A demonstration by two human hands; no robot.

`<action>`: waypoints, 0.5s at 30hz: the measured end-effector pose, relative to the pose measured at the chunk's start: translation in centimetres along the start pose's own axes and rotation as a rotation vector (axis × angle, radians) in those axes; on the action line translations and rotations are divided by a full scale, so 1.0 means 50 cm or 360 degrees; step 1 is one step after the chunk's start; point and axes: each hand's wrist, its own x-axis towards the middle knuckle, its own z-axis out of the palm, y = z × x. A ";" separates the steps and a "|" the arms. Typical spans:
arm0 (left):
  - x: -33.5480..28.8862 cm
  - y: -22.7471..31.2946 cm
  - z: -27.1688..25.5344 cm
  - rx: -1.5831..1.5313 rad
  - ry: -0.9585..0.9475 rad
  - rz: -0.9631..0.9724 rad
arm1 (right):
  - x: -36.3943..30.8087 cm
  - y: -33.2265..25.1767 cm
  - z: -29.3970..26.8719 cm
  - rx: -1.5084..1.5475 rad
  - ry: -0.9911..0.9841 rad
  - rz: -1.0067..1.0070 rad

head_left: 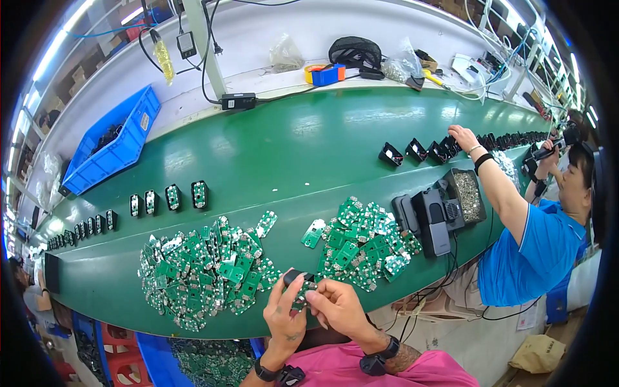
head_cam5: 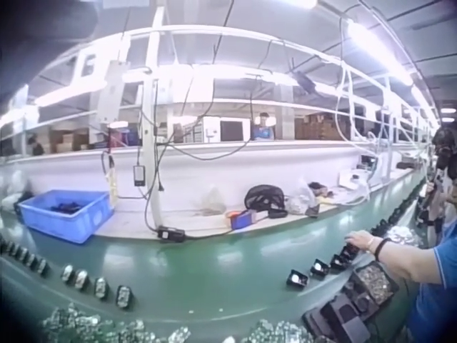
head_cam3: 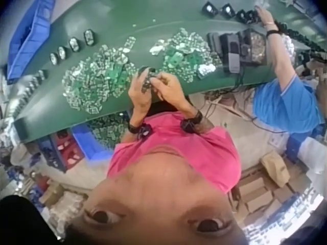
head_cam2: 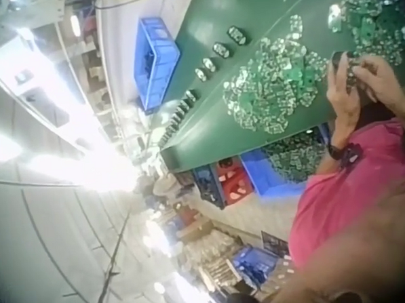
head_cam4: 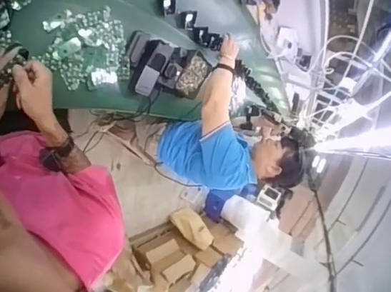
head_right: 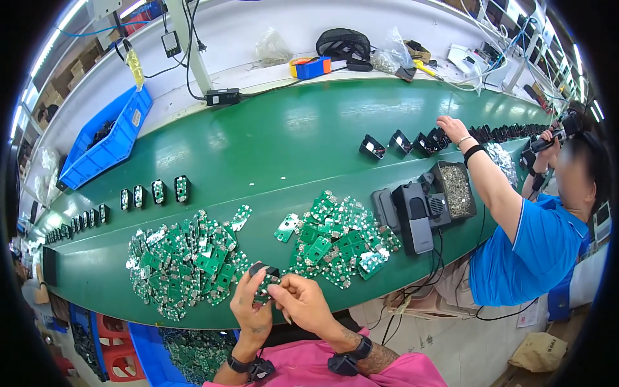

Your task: Manually assembling electronic circuit boards into black plastic housings on a production line.

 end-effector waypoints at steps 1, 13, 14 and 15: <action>0.000 -0.001 0.002 -0.0044 -0.0005 -0.0025 | 0.001 0.005 0.000 -0.0002 -0.0005 0.0002; -0.026 -0.008 0.003 -0.0413 -0.0237 -0.0304 | -0.011 0.032 -0.019 -0.0719 0.0208 -0.0572; -0.022 -0.001 0.001 -0.0402 -0.0237 -0.0349 | -0.012 0.027 -0.027 -0.0674 0.0187 -0.0419; -0.007 0.006 0.002 -0.0523 -0.0202 -0.0374 | 0.000 0.023 -0.037 -0.0539 0.0174 -0.0368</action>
